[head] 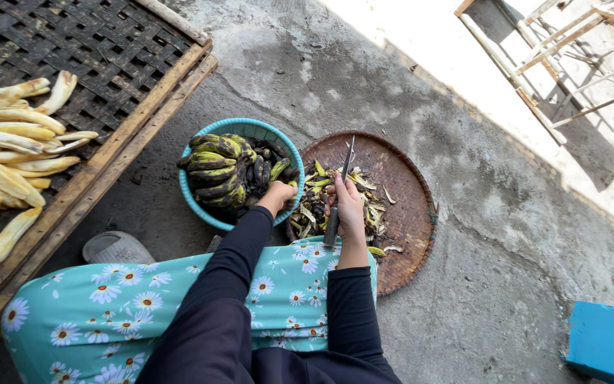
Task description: The person sits on the ground and peels bananas, using a small knife to help remove the peels. Peeled bananas are placed on a woven bamboo tray while discarded peels collect on a round winnowing basket beside them.
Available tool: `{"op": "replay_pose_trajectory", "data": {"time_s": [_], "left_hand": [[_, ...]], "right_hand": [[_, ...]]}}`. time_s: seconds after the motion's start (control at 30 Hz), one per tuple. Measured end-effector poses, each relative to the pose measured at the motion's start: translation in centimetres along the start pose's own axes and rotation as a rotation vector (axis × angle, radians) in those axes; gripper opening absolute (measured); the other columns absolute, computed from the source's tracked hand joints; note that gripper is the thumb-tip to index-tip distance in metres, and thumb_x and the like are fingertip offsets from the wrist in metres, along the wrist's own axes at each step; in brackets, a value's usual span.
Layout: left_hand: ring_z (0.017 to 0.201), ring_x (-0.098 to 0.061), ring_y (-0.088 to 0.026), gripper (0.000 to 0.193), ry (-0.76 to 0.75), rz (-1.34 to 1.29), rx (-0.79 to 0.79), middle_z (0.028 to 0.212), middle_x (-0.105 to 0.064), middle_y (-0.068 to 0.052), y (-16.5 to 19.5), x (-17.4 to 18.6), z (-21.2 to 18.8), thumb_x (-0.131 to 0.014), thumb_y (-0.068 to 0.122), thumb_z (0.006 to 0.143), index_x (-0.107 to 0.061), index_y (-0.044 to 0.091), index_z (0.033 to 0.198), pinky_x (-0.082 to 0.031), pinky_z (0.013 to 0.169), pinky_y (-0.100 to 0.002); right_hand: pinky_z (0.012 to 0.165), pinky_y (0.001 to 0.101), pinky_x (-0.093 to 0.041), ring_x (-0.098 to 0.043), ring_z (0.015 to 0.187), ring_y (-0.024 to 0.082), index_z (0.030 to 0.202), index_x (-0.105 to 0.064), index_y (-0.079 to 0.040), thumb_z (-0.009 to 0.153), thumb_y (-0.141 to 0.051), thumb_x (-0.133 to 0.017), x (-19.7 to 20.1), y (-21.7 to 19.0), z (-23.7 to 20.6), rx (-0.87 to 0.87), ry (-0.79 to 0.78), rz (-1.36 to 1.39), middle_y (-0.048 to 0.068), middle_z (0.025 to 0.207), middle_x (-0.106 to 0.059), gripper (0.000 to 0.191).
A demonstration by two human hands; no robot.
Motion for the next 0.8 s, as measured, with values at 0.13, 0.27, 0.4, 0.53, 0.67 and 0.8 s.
{"op": "replay_pose_trajectory", "data": {"time_s": [0.13, 0.27, 0.4, 0.53, 0.67, 0.8], "left_hand": [[0.096, -0.074, -0.023, 0.027, -0.496, -0.62, -0.104, 0.104, -0.075, -0.011, 2.0, -1.5, -2.3, -0.071, 0.021, 0.096, -0.071, 0.0, 0.112, -0.061, 0.089, -0.039], [0.101, -0.074, -0.019, 0.022, -0.562, -0.77, -0.406, 0.108, -0.076, -0.01, 6.6, 1.7, -6.2, -0.07, 0.012, 0.094, -0.07, 0.001, 0.113, -0.061, 0.094, -0.035], [0.099, -0.073, -0.023, 0.013, -0.536, -0.921, -0.587, 0.106, -0.074, -0.011, 7.8, 6.1, -10.6, -0.068, 0.004, 0.096, -0.066, 0.001, 0.109, -0.062, 0.093, -0.037], [0.095, -0.073, -0.019, 0.015, -0.446, -0.999, -0.565, 0.103, -0.073, -0.008, 5.3, 8.8, -12.6, -0.064, 0.008, 0.096, -0.064, 0.007, 0.111, -0.062, 0.087, -0.034], [0.094, -0.071, -0.017, 0.016, -0.373, -1.096, -0.519, 0.105, -0.072, -0.007, 1.9, 10.2, -12.2, -0.065, 0.008, 0.098, -0.066, 0.003, 0.113, -0.062, 0.085, -0.032], [0.095, -0.07, -0.017, 0.018, -0.379, -1.116, -0.689, 0.106, -0.07, -0.008, 0.9, 9.7, -12.5, -0.067, 0.005, 0.098, -0.064, 0.001, 0.115, -0.061, 0.081, -0.031]], "right_hand": [[0.041, 0.0226, -0.042, -0.045, 0.053, 0.005, 0.149, -0.045, -0.011, 0.11, -0.032, -0.044, -3.2, -1.8, -0.7, 0.141, -0.113, -0.133, -0.002, 0.076, -0.05, 0.044], [0.053, 0.0184, -0.039, -0.044, 0.064, 0.002, 0.165, -0.032, -0.012, 0.114, -0.026, -0.045, -7.1, -3.4, -3.1, 0.298, -0.308, -0.203, -0.003, 0.082, -0.048, 0.055], [0.049, 0.0199, -0.04, -0.044, 0.062, 0.003, 0.159, -0.032, -0.011, 0.107, -0.023, -0.049, -10.6, -2.5, -5.7, 0.281, -0.39, -0.194, -0.004, 0.084, -0.048, 0.056], [0.074, 0.0238, -0.047, -0.053, 0.085, 0.008, 0.161, -0.04, -0.007, 0.109, -0.016, -0.062, -14.4, -4.3, -9.1, 0.584, -0.409, -0.354, 0.001, 0.1, -0.057, 0.057], [0.076, 0.0289, -0.053, -0.061, 0.082, 0.014, 0.157, -0.043, -0.009, 0.098, -0.018, -0.073, -16.4, -5.8, -12.2, 0.741, -0.263, -0.613, 0.005, 0.095, -0.065, 0.067], [0.078, 0.0283, -0.053, -0.064, 0.086, 0.015, 0.149, -0.045, -0.007, 0.097, -0.021, -0.074, -17.6, -7.2, -14.2, 0.83, -0.201, -0.63, 0.008, 0.097, -0.065, 0.062]]}}
Point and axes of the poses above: each hand's wrist, its own z-axis towards the middle knuckle, its own x-axis out of the back of the hand, y = z × x, the point moved 10 cm from there along z, towards the middle knuckle
